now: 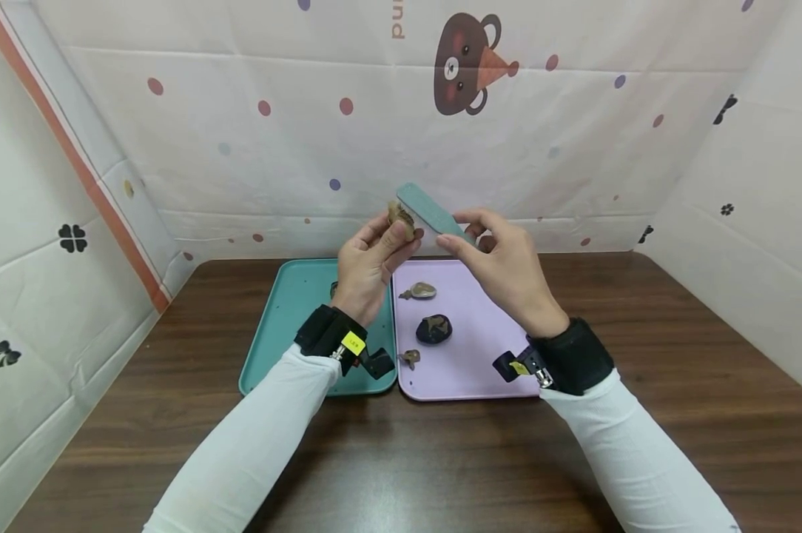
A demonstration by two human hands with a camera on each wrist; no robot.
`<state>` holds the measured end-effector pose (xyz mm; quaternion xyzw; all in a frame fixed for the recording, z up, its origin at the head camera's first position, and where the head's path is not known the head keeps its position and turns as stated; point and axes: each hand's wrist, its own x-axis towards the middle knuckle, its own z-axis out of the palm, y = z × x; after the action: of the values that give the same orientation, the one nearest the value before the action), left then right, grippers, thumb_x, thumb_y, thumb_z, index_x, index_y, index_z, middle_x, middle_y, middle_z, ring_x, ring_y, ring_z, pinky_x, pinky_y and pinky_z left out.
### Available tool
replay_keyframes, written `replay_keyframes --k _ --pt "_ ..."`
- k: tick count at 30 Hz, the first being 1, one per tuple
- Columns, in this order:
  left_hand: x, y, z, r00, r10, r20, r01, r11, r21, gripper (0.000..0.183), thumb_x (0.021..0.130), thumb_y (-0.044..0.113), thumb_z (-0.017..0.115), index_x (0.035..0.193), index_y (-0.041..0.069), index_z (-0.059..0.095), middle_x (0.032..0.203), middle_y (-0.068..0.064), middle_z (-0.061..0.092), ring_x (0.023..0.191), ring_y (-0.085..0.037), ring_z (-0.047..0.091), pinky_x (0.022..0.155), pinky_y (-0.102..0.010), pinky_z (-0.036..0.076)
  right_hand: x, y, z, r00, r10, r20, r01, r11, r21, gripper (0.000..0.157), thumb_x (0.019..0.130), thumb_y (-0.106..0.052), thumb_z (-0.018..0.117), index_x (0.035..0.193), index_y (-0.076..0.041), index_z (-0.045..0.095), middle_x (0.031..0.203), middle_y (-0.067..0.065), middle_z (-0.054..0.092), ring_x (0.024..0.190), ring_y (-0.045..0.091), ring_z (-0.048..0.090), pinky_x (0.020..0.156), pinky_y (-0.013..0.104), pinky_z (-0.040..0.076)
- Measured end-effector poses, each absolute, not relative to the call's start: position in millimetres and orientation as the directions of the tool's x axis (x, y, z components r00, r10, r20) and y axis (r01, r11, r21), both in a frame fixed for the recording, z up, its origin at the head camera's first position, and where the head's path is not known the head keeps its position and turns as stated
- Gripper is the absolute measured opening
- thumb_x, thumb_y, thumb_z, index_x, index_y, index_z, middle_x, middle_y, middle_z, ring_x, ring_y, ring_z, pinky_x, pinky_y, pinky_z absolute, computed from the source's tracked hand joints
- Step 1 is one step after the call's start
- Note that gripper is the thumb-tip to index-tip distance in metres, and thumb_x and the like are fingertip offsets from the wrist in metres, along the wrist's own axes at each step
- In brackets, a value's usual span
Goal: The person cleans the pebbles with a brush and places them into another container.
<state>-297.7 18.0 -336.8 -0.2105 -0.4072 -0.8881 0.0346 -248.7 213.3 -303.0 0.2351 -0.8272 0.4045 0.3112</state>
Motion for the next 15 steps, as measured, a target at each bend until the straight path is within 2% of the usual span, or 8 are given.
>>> replay_keyframes --k 5,11,15 --pt "-299 19 -336 -0.908 0.108 0.405 0.237 -0.665 0.708 0.037 0.107 0.0 0.06 0.143 -0.009 0.057 0.118 -0.013 0.065 0.104 -0.02 0.074 0.104 -0.037 0.057 -245 210 -302 -0.612 -0.191 0.767 -0.718 0.541 -0.438 0.039 0.098 -0.013 0.08 0.134 0.0 0.069 0.094 0.009 0.062 0.062 0.021 0.05 0.055 0.024 0.036" --pt "-298 18 -336 -0.909 0.163 0.384 0.194 -0.649 0.735 0.039 0.108 0.001 0.057 0.146 -0.008 0.056 0.123 -0.014 0.064 0.103 -0.019 0.075 0.104 -0.034 0.056 -252 216 -306 -0.667 -0.196 0.718 -0.689 0.527 -0.497 0.037 0.098 -0.01 0.079 0.134 -0.002 0.07 0.094 0.008 0.062 0.063 0.021 0.053 0.056 0.023 0.039" --pt "-298 16 -336 -0.909 0.211 0.36 0.138 -0.663 0.736 0.043 0.109 0.005 0.055 0.15 -0.007 0.052 0.126 -0.015 0.064 0.103 -0.017 0.075 0.104 -0.032 0.056 -258 219 -308 -0.668 -0.18 0.722 -0.683 0.533 -0.499 0.038 0.098 -0.011 0.08 0.134 -0.002 0.07 0.095 0.009 0.06 0.068 0.023 0.053 0.057 0.025 0.04"
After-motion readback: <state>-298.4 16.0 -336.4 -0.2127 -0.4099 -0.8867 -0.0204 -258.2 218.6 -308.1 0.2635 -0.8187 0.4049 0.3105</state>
